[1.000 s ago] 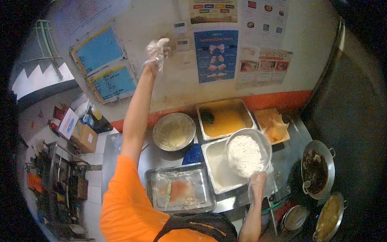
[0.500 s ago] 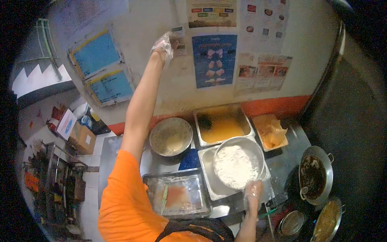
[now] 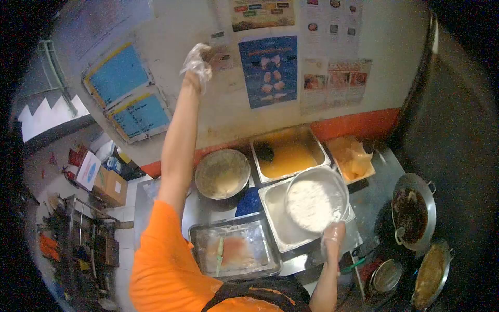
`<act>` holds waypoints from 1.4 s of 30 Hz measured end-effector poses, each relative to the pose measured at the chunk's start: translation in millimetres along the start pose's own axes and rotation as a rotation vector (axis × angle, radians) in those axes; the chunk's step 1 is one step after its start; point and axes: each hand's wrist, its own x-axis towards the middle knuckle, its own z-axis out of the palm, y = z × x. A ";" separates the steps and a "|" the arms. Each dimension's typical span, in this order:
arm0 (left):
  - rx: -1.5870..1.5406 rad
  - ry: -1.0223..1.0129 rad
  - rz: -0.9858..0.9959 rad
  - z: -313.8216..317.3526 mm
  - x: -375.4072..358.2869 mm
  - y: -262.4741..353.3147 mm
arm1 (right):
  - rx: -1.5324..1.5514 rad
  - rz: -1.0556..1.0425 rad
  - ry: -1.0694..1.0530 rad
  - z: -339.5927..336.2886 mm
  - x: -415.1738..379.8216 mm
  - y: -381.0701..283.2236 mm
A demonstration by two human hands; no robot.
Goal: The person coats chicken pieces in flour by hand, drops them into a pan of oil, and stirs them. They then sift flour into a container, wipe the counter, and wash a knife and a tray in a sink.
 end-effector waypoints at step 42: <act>1.005 -0.085 -0.028 -136.8 -406.5 -269.9 | -0.610 -0.551 -0.651 102.9 29.5 -94.9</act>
